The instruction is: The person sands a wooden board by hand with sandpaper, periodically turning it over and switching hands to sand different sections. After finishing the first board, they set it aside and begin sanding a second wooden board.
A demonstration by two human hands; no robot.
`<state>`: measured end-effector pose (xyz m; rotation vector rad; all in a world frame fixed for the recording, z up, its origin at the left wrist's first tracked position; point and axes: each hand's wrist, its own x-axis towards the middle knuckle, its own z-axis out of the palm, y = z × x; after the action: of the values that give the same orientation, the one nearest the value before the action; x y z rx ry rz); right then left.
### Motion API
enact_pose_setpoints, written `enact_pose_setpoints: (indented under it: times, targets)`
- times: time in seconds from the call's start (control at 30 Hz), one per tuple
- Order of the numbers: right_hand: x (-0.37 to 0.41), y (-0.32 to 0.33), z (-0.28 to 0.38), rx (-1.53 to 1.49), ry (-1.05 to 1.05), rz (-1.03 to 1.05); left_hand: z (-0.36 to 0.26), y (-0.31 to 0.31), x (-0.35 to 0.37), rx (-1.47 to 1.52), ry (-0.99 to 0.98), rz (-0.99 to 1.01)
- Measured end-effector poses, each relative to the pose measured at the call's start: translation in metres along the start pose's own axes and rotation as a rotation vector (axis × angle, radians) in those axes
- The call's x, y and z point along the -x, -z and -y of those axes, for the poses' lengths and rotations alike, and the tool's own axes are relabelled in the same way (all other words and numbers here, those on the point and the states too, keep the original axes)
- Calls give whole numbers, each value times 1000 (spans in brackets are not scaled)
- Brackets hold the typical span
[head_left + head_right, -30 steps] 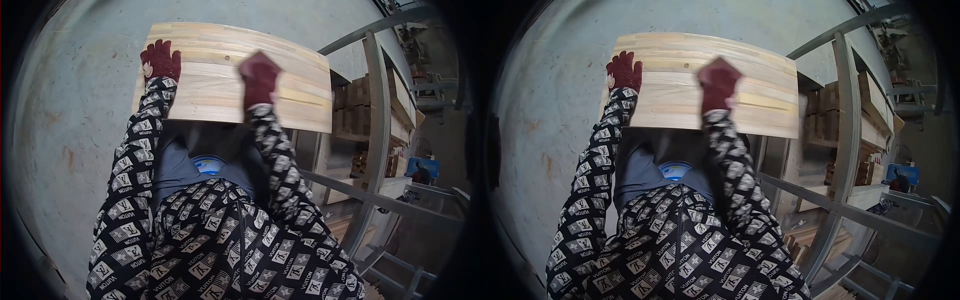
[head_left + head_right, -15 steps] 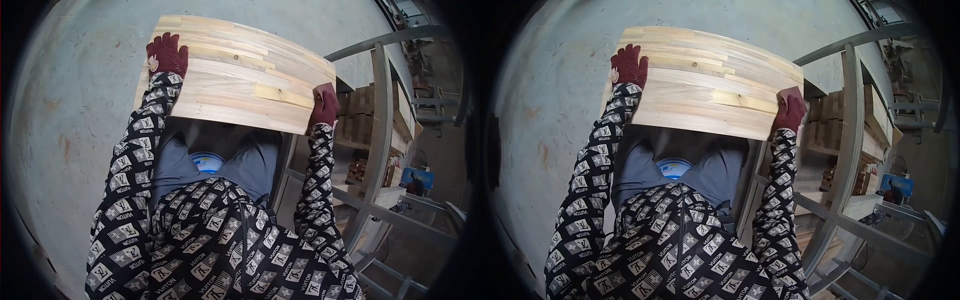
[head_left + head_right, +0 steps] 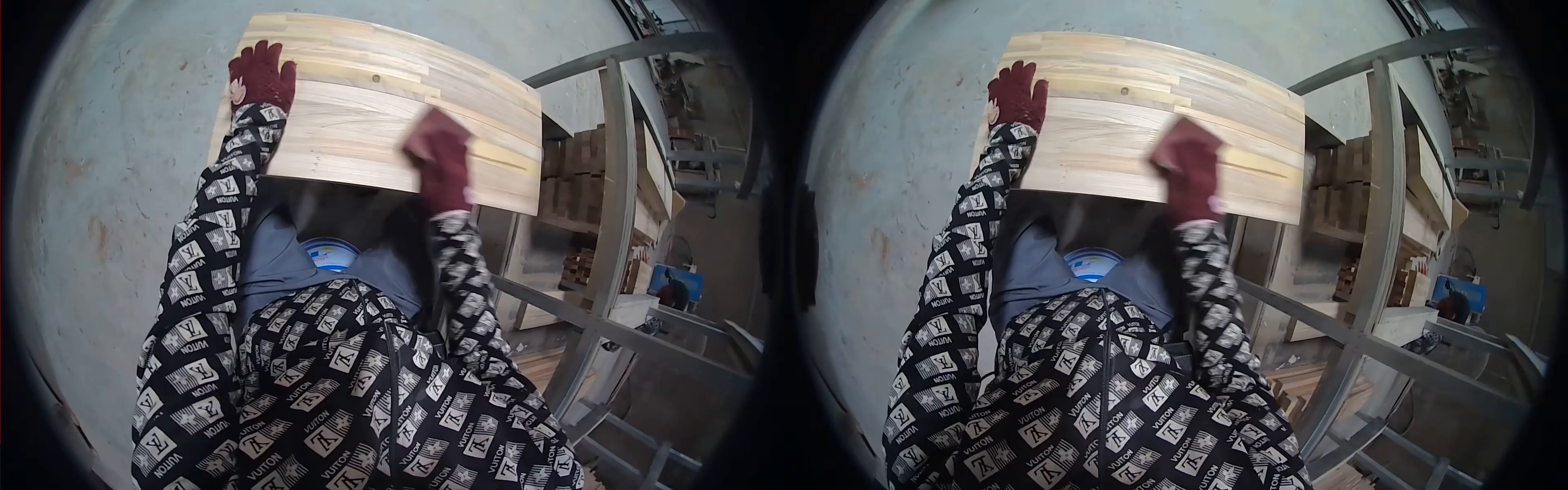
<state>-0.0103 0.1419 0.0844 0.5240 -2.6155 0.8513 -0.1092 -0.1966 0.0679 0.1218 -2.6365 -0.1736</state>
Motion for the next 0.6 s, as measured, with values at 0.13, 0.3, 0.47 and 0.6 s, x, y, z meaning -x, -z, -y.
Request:
enact_pose_setpoints:
  times: [0.13, 0.3, 0.47, 0.6]
  targets:
    - [37, 80, -116, 394, -155, -172, 4, -8, 0, -17, -5, -33]
    - [26, 56, -144, 478, -196, -153, 2, -10, -3, -34, -1, -35]
    - [-25, -77, 38, -9, 11, -148, 1, -2, -3, -26, -3, 9]
    - [-44, -75, 94, 20, 187, 49, 4, -5, -2, -10, -32, -15]
